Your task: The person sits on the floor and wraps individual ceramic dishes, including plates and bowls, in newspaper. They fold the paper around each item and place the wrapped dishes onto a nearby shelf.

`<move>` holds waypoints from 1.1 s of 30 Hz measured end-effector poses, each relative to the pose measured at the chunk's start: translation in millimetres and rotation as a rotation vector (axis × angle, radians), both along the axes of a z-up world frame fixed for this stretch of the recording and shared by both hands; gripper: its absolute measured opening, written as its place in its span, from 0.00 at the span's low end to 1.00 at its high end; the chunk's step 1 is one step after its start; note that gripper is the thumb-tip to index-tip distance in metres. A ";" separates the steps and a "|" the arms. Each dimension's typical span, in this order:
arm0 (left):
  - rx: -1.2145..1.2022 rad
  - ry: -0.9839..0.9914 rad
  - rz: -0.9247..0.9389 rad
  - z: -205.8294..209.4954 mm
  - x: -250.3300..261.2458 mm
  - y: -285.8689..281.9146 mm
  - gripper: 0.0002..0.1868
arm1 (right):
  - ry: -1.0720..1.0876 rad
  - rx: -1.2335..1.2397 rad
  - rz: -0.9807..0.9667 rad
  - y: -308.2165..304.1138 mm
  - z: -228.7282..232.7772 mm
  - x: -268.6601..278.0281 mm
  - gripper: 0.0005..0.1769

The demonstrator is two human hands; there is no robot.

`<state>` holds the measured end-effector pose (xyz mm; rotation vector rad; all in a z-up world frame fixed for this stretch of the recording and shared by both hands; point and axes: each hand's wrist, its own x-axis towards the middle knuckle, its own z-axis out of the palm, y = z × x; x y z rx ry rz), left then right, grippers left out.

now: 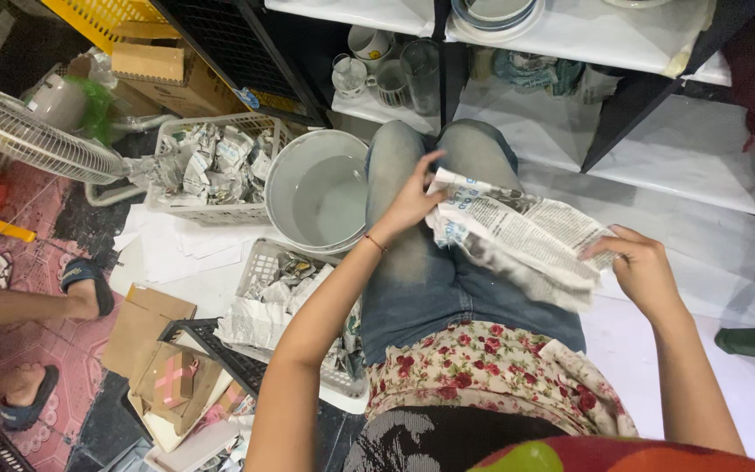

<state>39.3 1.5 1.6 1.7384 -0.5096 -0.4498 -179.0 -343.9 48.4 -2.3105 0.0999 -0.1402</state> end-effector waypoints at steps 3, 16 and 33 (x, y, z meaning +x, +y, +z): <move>0.014 -0.244 0.129 29.0 -3.3 -0.7 0.39 | -0.085 0.028 0.100 7.3 1.1 -1.1 0.29; 0.260 -1.031 -0.474 93.4 -45.1 -48.1 0.11 | -0.006 -0.097 0.042 22.4 26.1 -11.5 0.25; 0.443 -1.273 -0.729 33.8 -68.8 -65.9 0.36 | 0.171 0.043 -0.266 34.9 68.1 1.6 0.18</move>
